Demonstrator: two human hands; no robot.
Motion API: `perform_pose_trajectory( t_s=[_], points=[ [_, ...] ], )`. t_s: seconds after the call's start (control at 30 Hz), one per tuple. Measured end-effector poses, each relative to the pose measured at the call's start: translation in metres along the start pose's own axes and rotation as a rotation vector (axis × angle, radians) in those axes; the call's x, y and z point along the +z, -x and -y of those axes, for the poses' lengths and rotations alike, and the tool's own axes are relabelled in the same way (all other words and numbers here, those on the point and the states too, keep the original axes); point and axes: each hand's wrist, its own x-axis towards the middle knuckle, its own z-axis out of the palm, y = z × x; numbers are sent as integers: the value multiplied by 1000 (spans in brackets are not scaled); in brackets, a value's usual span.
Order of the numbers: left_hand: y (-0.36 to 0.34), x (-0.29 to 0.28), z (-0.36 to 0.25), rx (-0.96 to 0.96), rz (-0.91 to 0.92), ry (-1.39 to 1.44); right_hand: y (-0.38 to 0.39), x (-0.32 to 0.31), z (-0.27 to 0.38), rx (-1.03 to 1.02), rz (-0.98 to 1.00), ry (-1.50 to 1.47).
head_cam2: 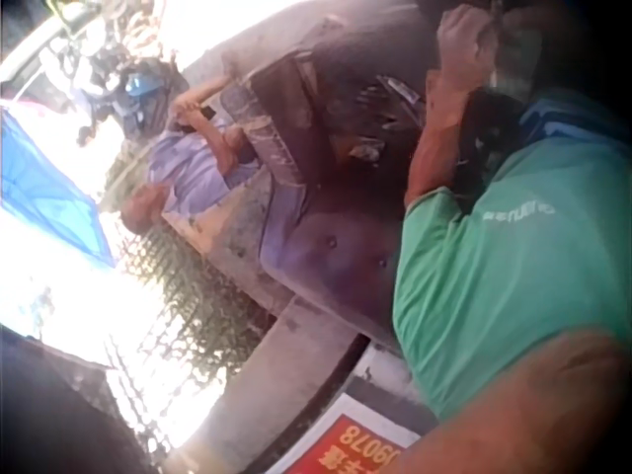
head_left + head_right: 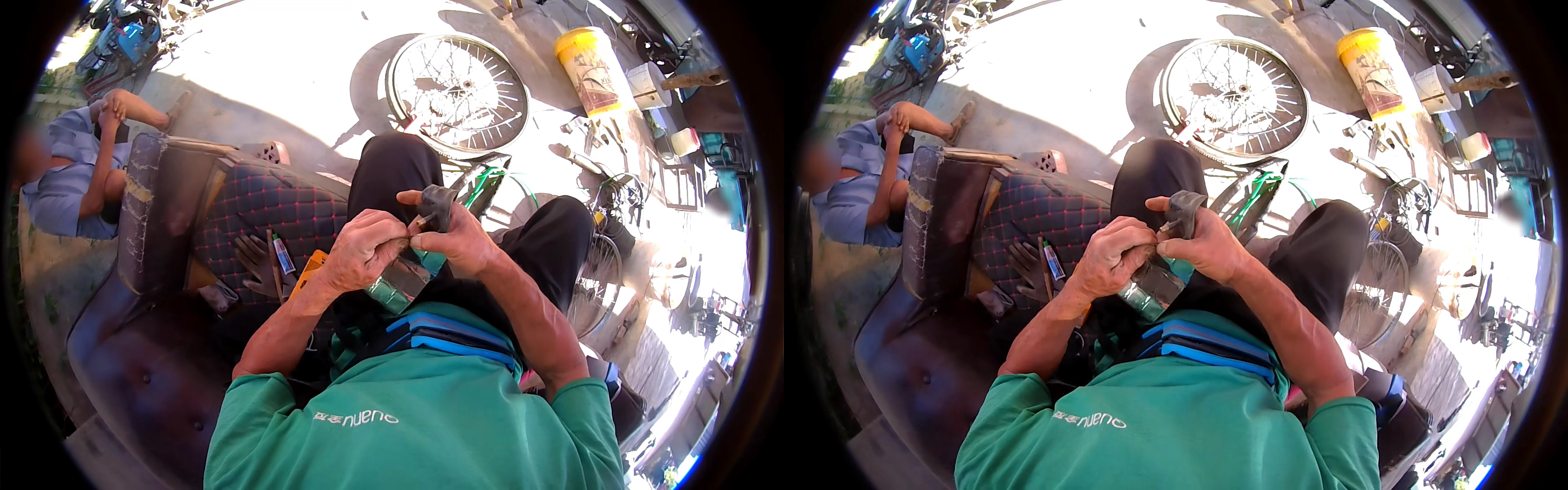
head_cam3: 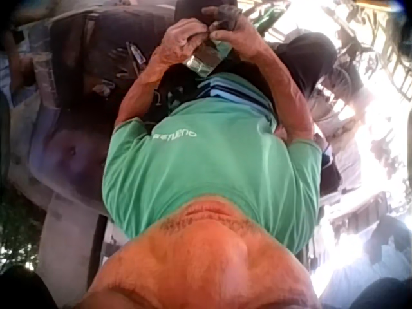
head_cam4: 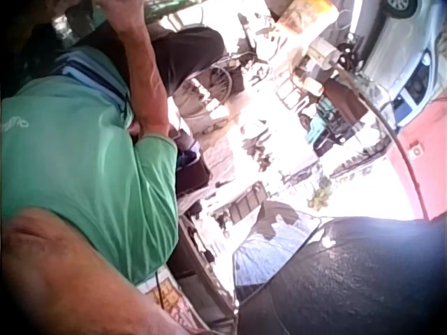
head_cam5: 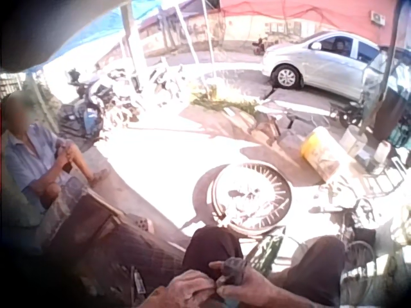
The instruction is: The person sits on the ground and repairs a bicycle tire. They open a patch kit, apply a patch to the inner tube, and then use a hammer to seat the tire onto the rim.
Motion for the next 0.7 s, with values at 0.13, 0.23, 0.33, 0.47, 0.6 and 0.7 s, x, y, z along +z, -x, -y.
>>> perform_pose_trajectory(
  t_s=[0.13, 0.23, 0.33, 0.47, 0.6, 0.7],
  points=[
    [6, 13, 12, 52, -98, 5, -5, -3, -14, 33, -32, -167],
    [8, 15, 7, -19, -138, 24, -6, 0, -13, 39, -36, -196],
    [0, 6, -1, -103, -29, 20, -4, 0, -13, 4, -97, -31],
    [-8, -1, -5, -119, 55, -114, -2, 8, -4, -33, -192, 222],
    [-14, 2, -9, -174, 46, -106, 0, 16, -6, -130, -272, 278],
    [-16, 6, -11, -240, 6, -11, 0, 19, -11, -203, -308, 285]
  ],
)
